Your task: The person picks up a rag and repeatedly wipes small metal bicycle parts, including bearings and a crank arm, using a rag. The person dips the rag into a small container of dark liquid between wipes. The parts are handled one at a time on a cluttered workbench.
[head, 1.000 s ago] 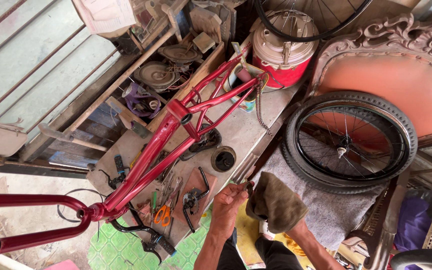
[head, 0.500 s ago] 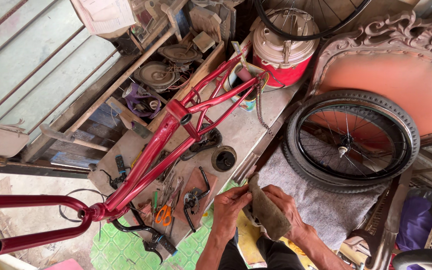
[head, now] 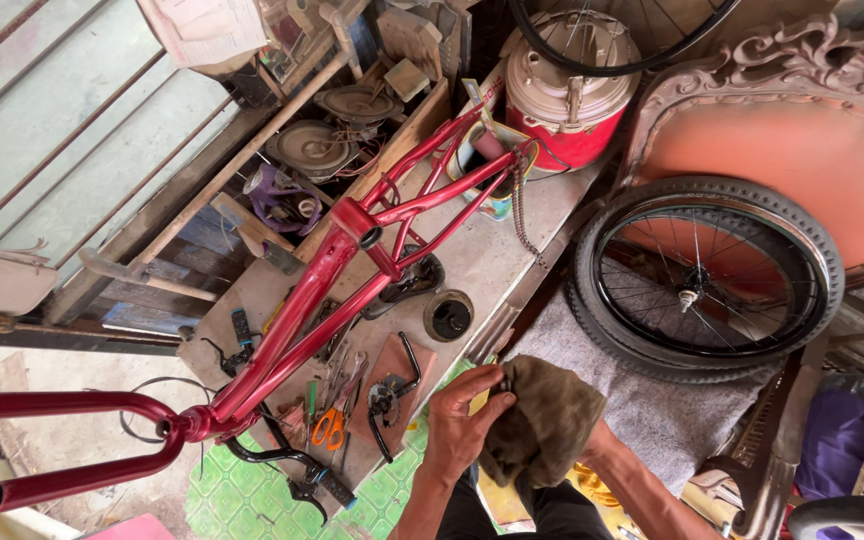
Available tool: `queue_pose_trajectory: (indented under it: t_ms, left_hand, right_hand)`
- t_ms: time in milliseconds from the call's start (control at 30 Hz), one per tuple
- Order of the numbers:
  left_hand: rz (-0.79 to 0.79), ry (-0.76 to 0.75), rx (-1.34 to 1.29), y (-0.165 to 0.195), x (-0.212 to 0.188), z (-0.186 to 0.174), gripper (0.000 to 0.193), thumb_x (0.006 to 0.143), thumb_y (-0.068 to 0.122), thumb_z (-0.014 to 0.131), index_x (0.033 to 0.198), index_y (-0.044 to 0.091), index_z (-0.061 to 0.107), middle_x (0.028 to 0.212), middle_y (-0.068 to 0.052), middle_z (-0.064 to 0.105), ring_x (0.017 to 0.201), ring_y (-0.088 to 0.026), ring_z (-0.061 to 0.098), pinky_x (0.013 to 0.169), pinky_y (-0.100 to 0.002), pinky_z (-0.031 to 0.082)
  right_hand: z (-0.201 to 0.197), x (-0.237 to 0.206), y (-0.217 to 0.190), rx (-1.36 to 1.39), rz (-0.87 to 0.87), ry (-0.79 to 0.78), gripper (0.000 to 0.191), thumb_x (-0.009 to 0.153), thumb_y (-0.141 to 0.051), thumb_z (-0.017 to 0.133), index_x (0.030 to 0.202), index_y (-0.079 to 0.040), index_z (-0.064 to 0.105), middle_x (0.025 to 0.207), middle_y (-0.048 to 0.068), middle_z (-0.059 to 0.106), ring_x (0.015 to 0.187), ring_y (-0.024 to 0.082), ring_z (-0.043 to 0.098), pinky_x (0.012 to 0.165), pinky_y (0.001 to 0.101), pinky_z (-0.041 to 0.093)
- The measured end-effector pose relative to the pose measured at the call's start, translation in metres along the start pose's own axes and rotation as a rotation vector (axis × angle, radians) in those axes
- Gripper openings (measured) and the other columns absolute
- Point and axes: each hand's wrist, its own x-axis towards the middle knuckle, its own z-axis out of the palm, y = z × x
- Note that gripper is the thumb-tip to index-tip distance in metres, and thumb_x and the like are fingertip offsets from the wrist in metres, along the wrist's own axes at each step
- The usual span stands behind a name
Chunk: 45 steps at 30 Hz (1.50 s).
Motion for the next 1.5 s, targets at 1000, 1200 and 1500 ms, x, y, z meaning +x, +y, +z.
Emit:
queue_pose_trajectory:
  t_ms: [1000,1200,1500]
  left_hand:
    - [-0.268,0.454,0.45,-0.164,0.017,-0.133,0.042,0.08,0.011,0.081,0.118,0.001,0.065,0.106,-0.015,0.073,0.097,-0.029,0.072,0.088,-0.039,0.056]
    - [-0.388,0.279,0.741,-0.181,0.057,-0.172,0.043,0.086,0.008,0.073,0.125,0.001,0.056,0.117,-0.022,0.063,0.11,-0.041,0.06,0.092,-0.049,0.051]
    - [-0.284,0.106,1.04,-0.262,0.075,-0.184,0.041,0.083,0.007,0.072,0.12,0.001,0.056,0.114,-0.02,0.066,0.109,-0.038,0.061,0.098,-0.047,0.05]
  right_hand:
    - [-0.06,-0.011,0.169,0.404,0.586,0.469,0.042,0.076,-0.006,0.078,0.116,0.0,0.068,0.12,0.023,0.07,0.11,0.041,0.071,0.095,0.0587,0.062]
    - [-0.055,-0.019,0.171,0.462,0.471,0.63,0.043,0.082,-0.02,0.074,0.122,-0.005,0.067,0.119,0.019,0.07,0.105,0.037,0.068,0.088,0.0568,0.059]
    - [-0.059,-0.037,0.171,0.513,0.475,0.824,0.042,0.089,-0.029,0.066,0.124,-0.007,0.066,0.124,0.015,0.069,0.109,0.035,0.067,0.094,0.0553,0.057]
